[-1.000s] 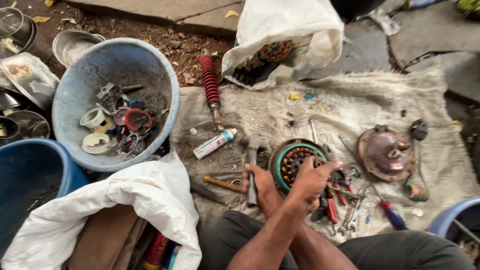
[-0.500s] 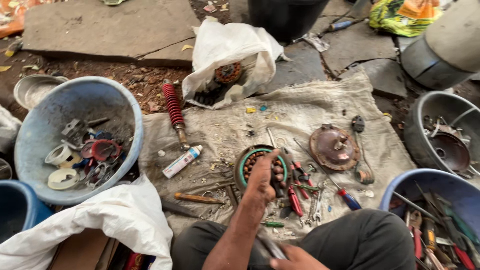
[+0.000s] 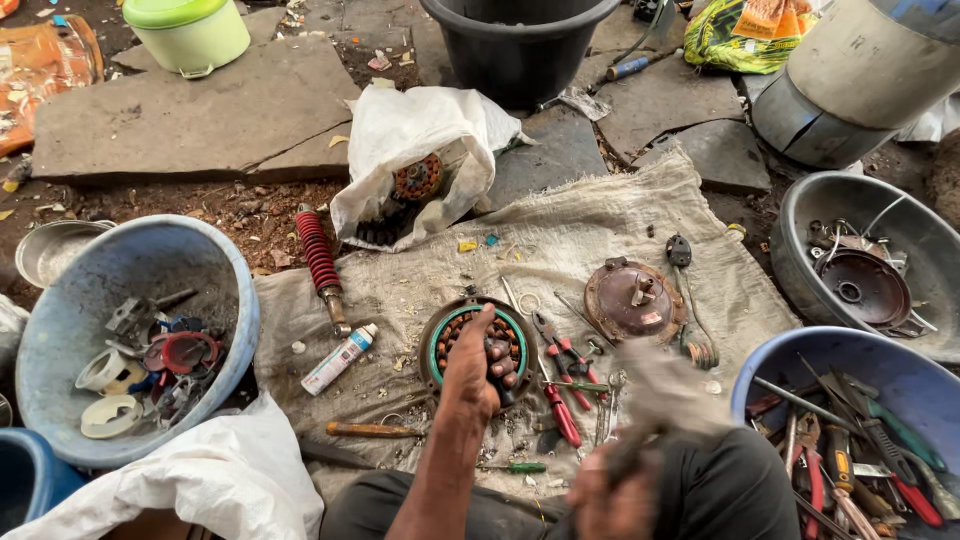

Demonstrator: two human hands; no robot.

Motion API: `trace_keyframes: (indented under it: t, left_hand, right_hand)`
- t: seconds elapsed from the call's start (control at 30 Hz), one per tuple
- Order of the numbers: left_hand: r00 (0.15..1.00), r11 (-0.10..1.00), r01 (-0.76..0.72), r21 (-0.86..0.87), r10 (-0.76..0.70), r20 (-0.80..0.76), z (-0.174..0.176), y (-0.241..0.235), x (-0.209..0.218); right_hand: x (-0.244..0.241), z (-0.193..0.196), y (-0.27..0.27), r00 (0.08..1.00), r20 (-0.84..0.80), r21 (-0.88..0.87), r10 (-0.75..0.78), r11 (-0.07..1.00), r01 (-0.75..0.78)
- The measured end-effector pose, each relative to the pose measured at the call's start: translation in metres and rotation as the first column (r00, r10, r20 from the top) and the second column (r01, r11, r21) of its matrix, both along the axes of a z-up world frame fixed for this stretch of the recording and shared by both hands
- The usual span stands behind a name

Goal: The person sits on the ground and uses a screwdriver and hammer to disassemble a circular mechanical component. They remove screws, separate the housing, and extract internal parts, placing them into a nearby basin.

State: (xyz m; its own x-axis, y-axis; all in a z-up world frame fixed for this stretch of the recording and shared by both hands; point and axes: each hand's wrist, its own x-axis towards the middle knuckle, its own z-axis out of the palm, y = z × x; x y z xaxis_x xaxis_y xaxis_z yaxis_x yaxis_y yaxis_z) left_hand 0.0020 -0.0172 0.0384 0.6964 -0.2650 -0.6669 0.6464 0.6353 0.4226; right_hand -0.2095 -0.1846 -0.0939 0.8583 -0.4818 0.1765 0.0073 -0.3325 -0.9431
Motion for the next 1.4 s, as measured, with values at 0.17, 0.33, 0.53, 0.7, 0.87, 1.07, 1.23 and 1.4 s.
trace_keyframes:
  t: [0.17, 0.33, 0.53, 0.7, 0.87, 1.07, 1.23, 1.4]
  left_hand:
    - [0.994, 0.987, 0.096, 0.130, -0.087, -0.071, 0.009, 0.001, -0.004]
    - [0.990, 0.989, -0.143, -0.042, 0.143, -0.008, -0.005, 0.038, 0.007]
    - [0.984, 0.984, -0.177, -0.020, 0.177, -0.009, -0.007, 0.034, 0.012]
    - [0.979, 0.965, 0.068, -0.253, -0.016, 0.201, 0.031, 0.035, -0.004]
    - [0.897, 0.897, 0.193, -0.399, 0.004, 0.442, 0.036, 0.042, -0.047]
    - [0.928, 0.927, 0.240, -0.287, -0.133, 0.347, 0.018, 0.032, -0.027]
    - [0.974, 0.983, 0.170, 0.064, -0.178, 0.142, -0.027, 0.027, -0.007]
    - [0.946, 0.960, 0.230, 0.158, -0.259, 0.196, -0.064, 0.023, 0.003]
  right_hand:
    - [0.009, -0.056, 0.016, 0.962, -0.272, 0.494, 0.034, 0.862, 0.109]
    - [-0.002, 0.005, -0.002, 0.983, -0.158, 0.301, -0.096, 0.943, 0.140]
    - [-0.008, -0.003, 0.026, 1.000, 0.025, 0.067, -0.009, 0.998, 0.007]
    - [0.017, -0.058, 0.029, 0.947, -0.201, -0.111, 0.250, 0.955, -0.275]
    - [0.000, -0.013, 0.003, 0.781, -0.591, 0.271, 0.200, 0.962, -0.042]
    - [0.028, 0.065, 0.004, 0.929, -0.351, 0.456, 0.119, 0.888, 0.058]
    - [0.041, 0.050, 0.006, 0.826, -0.553, 0.543, 0.115, 0.802, 0.251]
    - [0.068, -0.006, 0.012, 0.846, -0.510, 0.591, 0.155, 0.778, 0.213]
